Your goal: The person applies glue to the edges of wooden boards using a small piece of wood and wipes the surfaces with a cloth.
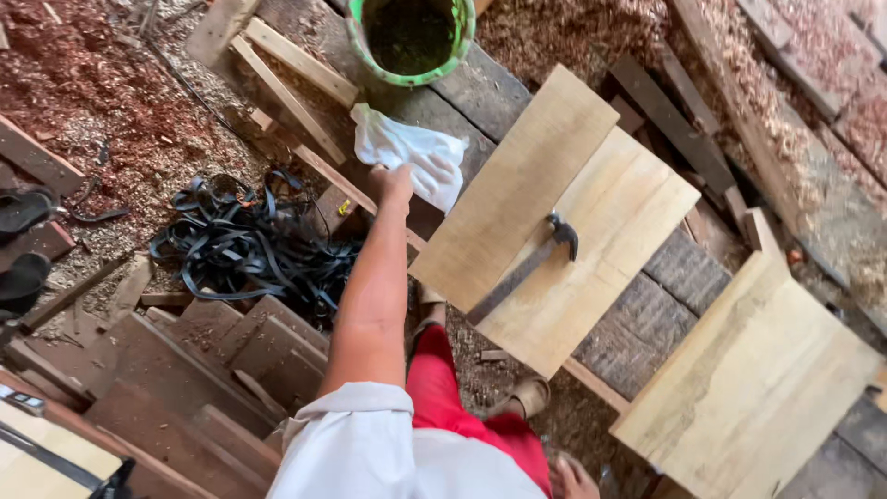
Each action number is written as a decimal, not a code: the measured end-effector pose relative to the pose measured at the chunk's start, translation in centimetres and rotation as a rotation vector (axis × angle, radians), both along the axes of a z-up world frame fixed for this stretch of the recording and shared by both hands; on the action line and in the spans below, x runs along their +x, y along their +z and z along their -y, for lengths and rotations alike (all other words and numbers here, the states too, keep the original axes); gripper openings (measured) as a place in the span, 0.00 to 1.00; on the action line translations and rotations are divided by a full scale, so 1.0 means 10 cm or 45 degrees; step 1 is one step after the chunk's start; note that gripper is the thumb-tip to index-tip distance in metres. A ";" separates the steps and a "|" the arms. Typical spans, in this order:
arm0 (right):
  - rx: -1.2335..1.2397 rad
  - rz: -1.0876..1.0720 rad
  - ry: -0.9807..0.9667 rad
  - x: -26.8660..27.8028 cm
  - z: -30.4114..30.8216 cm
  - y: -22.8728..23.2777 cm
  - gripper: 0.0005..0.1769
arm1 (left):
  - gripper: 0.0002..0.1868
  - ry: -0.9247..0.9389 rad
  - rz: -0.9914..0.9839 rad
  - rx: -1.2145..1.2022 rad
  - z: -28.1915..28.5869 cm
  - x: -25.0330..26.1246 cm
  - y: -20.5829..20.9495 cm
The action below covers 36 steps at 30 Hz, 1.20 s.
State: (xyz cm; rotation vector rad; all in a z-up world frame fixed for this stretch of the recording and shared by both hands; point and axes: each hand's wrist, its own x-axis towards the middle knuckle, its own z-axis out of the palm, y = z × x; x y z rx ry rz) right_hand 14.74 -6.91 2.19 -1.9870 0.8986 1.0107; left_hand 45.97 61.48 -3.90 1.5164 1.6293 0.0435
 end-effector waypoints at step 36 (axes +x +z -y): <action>0.821 1.438 -0.987 0.03 -0.28 3.31 0.22 | 0.20 -2.096 0.990 -0.502 5.29 -2.65 4.26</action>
